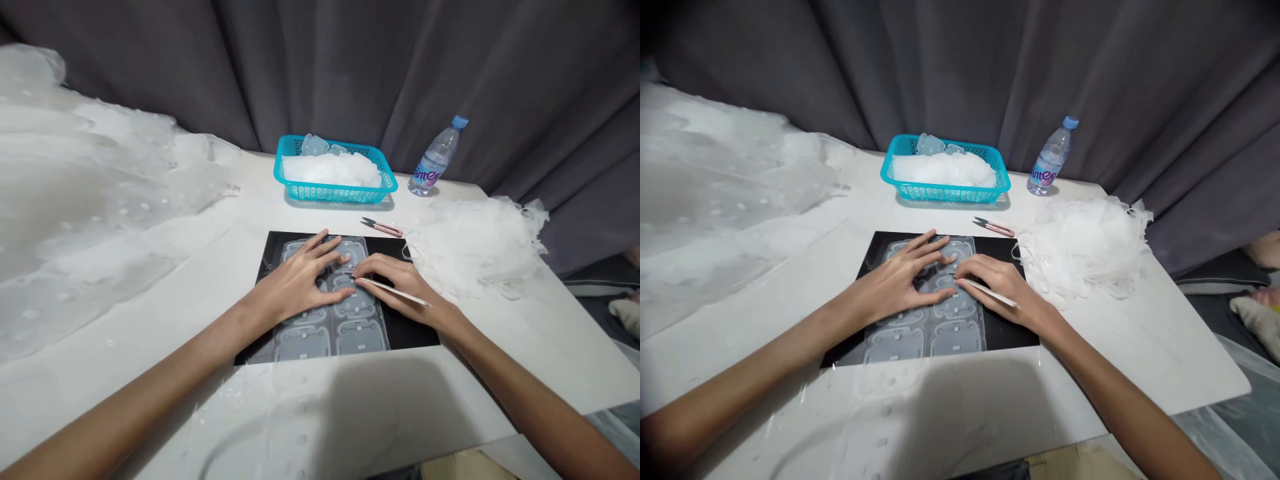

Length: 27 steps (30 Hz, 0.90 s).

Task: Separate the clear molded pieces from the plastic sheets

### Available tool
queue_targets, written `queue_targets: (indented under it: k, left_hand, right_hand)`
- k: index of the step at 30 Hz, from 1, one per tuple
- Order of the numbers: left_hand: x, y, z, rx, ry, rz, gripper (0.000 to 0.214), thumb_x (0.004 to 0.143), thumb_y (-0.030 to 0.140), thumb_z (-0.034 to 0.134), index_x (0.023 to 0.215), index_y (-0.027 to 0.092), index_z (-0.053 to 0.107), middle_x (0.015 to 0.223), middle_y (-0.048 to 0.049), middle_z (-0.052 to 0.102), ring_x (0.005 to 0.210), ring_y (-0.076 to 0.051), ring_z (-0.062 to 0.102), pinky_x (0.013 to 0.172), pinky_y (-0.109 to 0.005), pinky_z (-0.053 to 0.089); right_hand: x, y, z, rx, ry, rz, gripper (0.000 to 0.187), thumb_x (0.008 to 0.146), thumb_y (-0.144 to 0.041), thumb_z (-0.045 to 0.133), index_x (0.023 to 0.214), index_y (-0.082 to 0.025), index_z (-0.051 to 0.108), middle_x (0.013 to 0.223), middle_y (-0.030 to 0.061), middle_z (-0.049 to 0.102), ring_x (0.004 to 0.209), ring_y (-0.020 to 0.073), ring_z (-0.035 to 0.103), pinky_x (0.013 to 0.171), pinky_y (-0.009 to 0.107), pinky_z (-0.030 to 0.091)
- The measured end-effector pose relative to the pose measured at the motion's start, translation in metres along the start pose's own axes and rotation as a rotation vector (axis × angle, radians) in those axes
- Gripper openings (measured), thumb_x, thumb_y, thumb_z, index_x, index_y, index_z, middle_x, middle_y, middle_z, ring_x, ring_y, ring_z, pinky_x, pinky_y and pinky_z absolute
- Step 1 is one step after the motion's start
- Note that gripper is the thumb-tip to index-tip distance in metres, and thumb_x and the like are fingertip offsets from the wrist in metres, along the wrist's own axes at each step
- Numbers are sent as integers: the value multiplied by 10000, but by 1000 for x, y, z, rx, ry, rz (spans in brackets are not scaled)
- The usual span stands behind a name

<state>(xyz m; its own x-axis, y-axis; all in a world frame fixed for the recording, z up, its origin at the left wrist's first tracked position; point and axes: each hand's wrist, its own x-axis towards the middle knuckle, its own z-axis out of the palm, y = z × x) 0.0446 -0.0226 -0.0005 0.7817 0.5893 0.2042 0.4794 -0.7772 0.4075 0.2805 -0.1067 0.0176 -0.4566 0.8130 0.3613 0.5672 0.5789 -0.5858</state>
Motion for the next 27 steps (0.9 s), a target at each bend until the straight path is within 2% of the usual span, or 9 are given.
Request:
queue_targets:
  k: [5, 10, 15, 18, 20, 25, 27]
  left_hand:
    - [0, 1, 0, -32, 13, -2, 680, 912, 660, 654, 1377, 164, 674, 1633, -140, 484, 1585, -334, 320, 1268, -521, 345]
    - [1, 0, 1, -35, 27, -8, 660, 910, 679, 643, 1336, 176, 686, 1621, -139, 502, 1560, -330, 372, 1274, -518, 325]
    - [2, 0, -1, -23, -17, -39, 760, 910, 747, 594, 1434, 197, 573, 1632, -129, 486, 1568, -320, 348, 1268, -521, 319]
    - [3, 1, -3, -34, -57, -62, 802, 912, 783, 553, 1473, 211, 511, 1660, -133, 438, 1590, -317, 300, 1263, -530, 321]
    - [3, 1, -5, -53, -83, -96, 862, 896, 806, 550, 1510, 209, 454, 1696, -148, 367, 1606, -326, 259, 1264, -546, 314]
    - [2, -2, -5, -85, -111, -151, 1028, 886, 816, 554, 1640, 206, 213, 1748, -164, 231, 1634, -338, 151, 1279, -558, 278]
    - [0, -3, -3, -93, -95, -155, 1080, 876, 812, 576, 1660, 210, 140, 1754, -183, 192, 1631, -358, 148, 1267, -577, 287]
  right_hand:
    - [0, 4, 2, -43, 5, -51, 114, 1077, -223, 532, 1143, -222, 624, 1105, 89, 711, 1083, 219, 673, 960, 381, 554]
    - [1, 11, 10, -236, 27, -132, 141, 1078, -225, 517, 1126, -193, 646, 1095, 111, 717, 1036, 224, 698, 911, 370, 588]
    - [4, 14, 14, -357, 22, -119, 261, 1083, -251, 489, 1289, -181, 633, 1252, 155, 673, 1121, 248, 689, 950, 397, 599]
    - [8, 14, 14, -297, -7, -119, 272, 1092, -231, 458, 1273, -167, 650, 1219, 152, 676, 1129, 252, 666, 992, 416, 578]
    - [12, 17, 14, -206, 56, -63, 263, 1093, -206, 447, 1233, -174, 668, 1166, 131, 673, 1115, 236, 658, 1014, 401, 559]
    - [23, 34, 9, -138, 433, 107, 243, 1075, -183, 469, 1127, -208, 705, 1059, 91, 649, 1046, 229, 653, 992, 413, 537]
    - [24, 37, 6, -117, 491, 143, 224, 1068, -194, 492, 1113, -208, 711, 1043, 88, 650, 1032, 229, 658, 968, 415, 542]
